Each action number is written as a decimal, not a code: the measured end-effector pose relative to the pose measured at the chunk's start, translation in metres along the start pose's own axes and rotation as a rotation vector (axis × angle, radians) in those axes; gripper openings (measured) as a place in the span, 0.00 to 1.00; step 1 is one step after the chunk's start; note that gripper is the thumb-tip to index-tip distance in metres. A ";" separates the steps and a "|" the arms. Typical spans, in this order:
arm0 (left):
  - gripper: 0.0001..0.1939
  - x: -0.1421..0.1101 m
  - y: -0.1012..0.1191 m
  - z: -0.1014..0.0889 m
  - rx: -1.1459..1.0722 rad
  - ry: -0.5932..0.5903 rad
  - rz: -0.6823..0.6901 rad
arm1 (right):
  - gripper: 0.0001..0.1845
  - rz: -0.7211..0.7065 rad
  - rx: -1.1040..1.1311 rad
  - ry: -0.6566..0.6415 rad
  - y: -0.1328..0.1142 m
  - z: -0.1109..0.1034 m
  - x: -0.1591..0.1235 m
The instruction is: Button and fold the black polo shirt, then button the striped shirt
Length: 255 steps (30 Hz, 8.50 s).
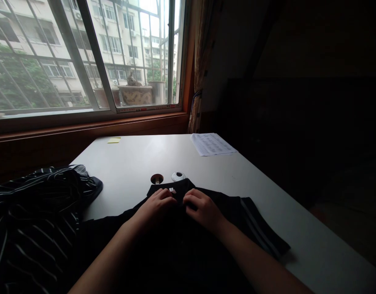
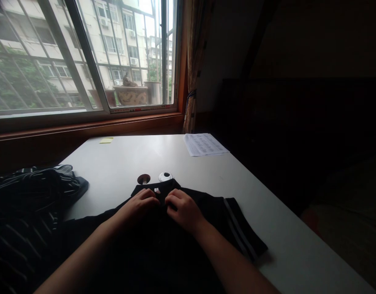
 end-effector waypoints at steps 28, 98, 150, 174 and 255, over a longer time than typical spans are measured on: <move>0.18 -0.003 -0.003 0.001 -0.055 0.014 0.070 | 0.13 -0.055 0.009 0.035 0.002 0.002 -0.001; 0.10 -0.008 0.037 -0.009 0.060 0.053 0.210 | 0.10 -0.160 0.219 0.095 -0.006 -0.010 -0.002; 0.07 -0.006 0.031 -0.007 0.177 0.278 0.184 | 0.09 0.435 0.640 -0.100 0.005 0.009 0.002; 0.06 0.000 -0.007 -0.005 -0.570 0.397 -0.413 | 0.16 0.274 0.292 -0.043 -0.007 0.013 0.002; 0.11 0.002 -0.020 -0.004 -0.732 0.340 -0.512 | 0.23 -0.103 -0.006 0.053 -0.018 0.005 -0.001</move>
Point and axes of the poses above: each hand's wrist, its own x-axis towards the middle knuckle, its own z-axis out of the palm, y = z × x, the point moved 5 cm from there along x, towards the middle knuckle, and after that the axes turned 12 degrees about -x, right-handed, at the moved point
